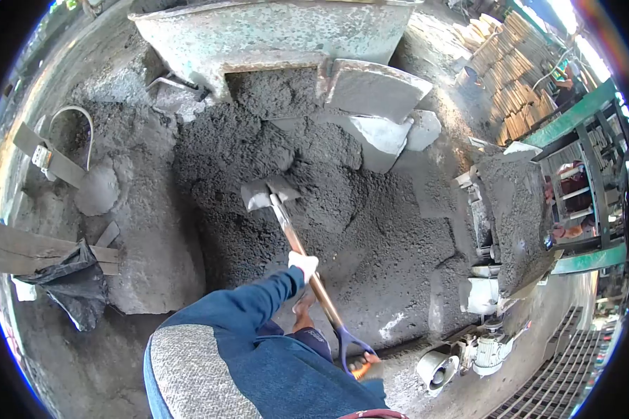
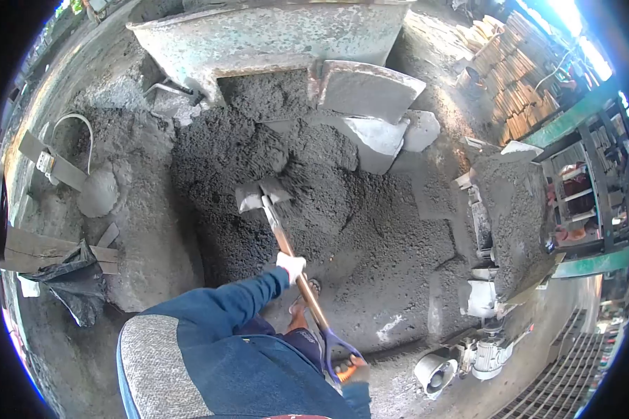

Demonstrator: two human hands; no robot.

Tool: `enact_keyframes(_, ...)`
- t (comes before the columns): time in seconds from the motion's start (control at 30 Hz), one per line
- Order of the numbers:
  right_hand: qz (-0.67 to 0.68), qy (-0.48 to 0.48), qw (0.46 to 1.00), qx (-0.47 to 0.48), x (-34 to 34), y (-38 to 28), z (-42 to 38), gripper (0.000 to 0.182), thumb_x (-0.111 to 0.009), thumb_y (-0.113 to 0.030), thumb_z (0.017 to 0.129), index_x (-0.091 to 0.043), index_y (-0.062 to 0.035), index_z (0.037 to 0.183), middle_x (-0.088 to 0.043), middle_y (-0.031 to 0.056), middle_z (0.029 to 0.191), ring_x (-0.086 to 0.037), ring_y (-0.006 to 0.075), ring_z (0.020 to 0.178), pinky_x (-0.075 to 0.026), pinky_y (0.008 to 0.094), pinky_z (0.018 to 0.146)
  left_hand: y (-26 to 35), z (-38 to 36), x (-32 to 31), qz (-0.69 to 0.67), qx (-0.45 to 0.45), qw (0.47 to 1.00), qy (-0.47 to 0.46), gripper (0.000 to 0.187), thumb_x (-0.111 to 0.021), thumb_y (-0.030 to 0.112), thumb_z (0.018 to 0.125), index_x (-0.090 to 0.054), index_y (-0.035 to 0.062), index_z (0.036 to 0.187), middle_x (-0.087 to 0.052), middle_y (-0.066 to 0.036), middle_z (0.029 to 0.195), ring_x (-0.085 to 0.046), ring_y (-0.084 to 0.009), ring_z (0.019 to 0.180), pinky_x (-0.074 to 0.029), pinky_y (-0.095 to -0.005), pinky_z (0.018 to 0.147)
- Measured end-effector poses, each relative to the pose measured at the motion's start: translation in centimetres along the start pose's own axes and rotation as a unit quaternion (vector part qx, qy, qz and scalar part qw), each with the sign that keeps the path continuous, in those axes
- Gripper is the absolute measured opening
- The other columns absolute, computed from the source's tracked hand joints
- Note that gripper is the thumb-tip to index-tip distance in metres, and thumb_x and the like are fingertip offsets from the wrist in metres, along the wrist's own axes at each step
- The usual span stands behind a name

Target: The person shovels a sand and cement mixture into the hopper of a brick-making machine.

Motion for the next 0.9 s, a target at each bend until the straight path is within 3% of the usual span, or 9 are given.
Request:
enact_keyframes(0.1,0.006,-0.05,0.999,-0.02,-0.5,2.6,-0.6,0.01,-0.056,-0.015,0.088,-0.054,-0.006,0.091,-0.048,0.0044,0.07,-0.05,0.0221,0.063,-0.046,0.0419,0.062,-2.1,-1.7,4.4,0.113,-0.043,0.992,0.038,0.059,-0.074,0.02,0.077,-0.04,-0.0075,0.116,-0.06,-0.022,0.098,-0.068,-0.0293,0.082,-0.058,-0.0398,0.069)
enact_keyframes(0.2,0.034,-0.114,0.993,-0.019,-7.4,6.2,-2.7,0.01,-0.055,-0.015,0.088,-0.055,-0.0055,0.091,-0.049,0.0044,0.071,-0.051,0.0217,0.065,-0.046,0.0412,0.062,11.5,-6.9,9.5,-0.019,-0.104,0.994,-0.015,0.048,-0.073,0.007,0.078,-0.04,-0.0012,0.112,-0.055,-0.013,0.086,-0.063,-0.0239,0.066,-0.054,-0.0383,0.047)
enact_keyframes(0.23,0.043,-0.142,0.989,-0.019,-11.8,7.4,-2.3,0.009,-0.054,-0.015,0.089,-0.055,-0.0056,0.091,-0.05,0.0048,0.071,-0.051,0.0218,0.063,-0.047,0.0426,0.064,13.9,-3.3,12.6,0.073,-0.229,0.968,0.078,0.045,-0.073,0.011,0.08,-0.043,0.0003,0.111,-0.057,-0.01,0.088,-0.06,-0.0193,0.062,-0.052,-0.0356,0.052)
enact_keyframes(0.27,0.053,-0.167,0.984,-0.015,-17.2,9.3,-0.8,0.009,-0.054,-0.015,0.09,-0.054,-0.0057,0.091,-0.051,0.0051,0.072,-0.052,0.022,0.062,-0.048,0.044,0.066,16.7,-0.8,15.0,-0.008,-0.229,0.971,0.069,0.042,-0.073,0.02,0.08,-0.048,-0.0044,0.104,-0.061,-0.015,0.083,-0.062,-0.0223,0.065,-0.054,-0.0381,0.059)
enact_keyframes(0.33,0.066,-0.209,0.976,0.003,-27.3,12.7,1.9,0.009,-0.052,-0.014,0.092,-0.054,-0.0058,0.09,-0.053,0.0058,0.072,-0.053,0.0223,0.059,-0.051,0.0467,0.07,17.9,12.4,19.7,0.073,-0.141,0.987,0.031,0.034,-0.069,0.024,0.081,-0.062,-0.0079,0.091,-0.065,-0.017,0.076,-0.063,-0.0273,0.067,-0.054,-0.0416,0.064)
enact_keyframes(0.47,0.008,-0.074,0.996,0.054,-25.8,18.4,0.9,0.009,-0.055,-0.013,0.092,-0.055,-0.0047,0.091,-0.052,0.0052,0.071,-0.052,0.0216,0.06,-0.052,0.0466,0.068,17.8,11.6,23.0,0.054,-0.16,0.986,0.009,0.036,-0.068,0.019,0.081,-0.061,-0.0124,0.097,-0.065,-0.017,0.08,-0.065,-0.0296,0.066,-0.054,-0.0413,0.064)
enact_keyframes(0.67,-0.173,-0.023,0.95,0.26,-22.5,9.8,-5.5,0.01,-0.062,-0.011,0.087,-0.057,-0.0023,0.085,-0.056,0.0081,0.067,-0.055,0.0191,0.05,-0.048,0.0326,0.048,10.3,5.0,20.1,-0.157,0.043,0.986,-0.025,0.021,-0.064,0.009,0.08,-0.053,-0.007,0.087,-0.053,-0.017,0.071,-0.06,-0.0346,0.058,-0.057,-0.0512,0.055)
enact_keyframes(0.73,-0.197,-0.005,0.936,0.292,-20.7,7.6,-6.8,0.011,-0.064,-0.01,0.085,-0.057,-0.0025,0.082,-0.056,0.0081,0.065,-0.054,0.0186,0.047,-0.049,0.0335,0.048,9.2,2.0,20.3,-0.198,0.023,0.98,-0.021,0.021,-0.064,0.011,0.082,-0.053,-0.0061,0.089,-0.054,-0.017,0.072,-0.06,-0.0349,0.058,-0.057,-0.0527,0.057)
enact_keyframes(0.9,-0.34,-0.03,0.86,0.38,-28.1,6.3,-13.4,0.014,-0.07,-0.008,0.079,-0.061,0.0004,0.085,-0.058,0.0061,0.065,-0.056,0.0168,0.048,-0.049,0.0317,0.047,11.9,-2.7,25.1,-0.298,-0.061,0.95,-0.071,0.025,-0.066,0.019,0.089,-0.054,-0.0029,0.089,-0.057,-0.016,0.071,-0.062,-0.0353,0.058,-0.058,-0.0543,0.06)
Point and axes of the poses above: each hand's wrist, its own z-axis towards the middle knuckle, its own x-axis out of the back of the hand, y = z × x, the point moved 9 cm from there along z, towards the middle knuckle
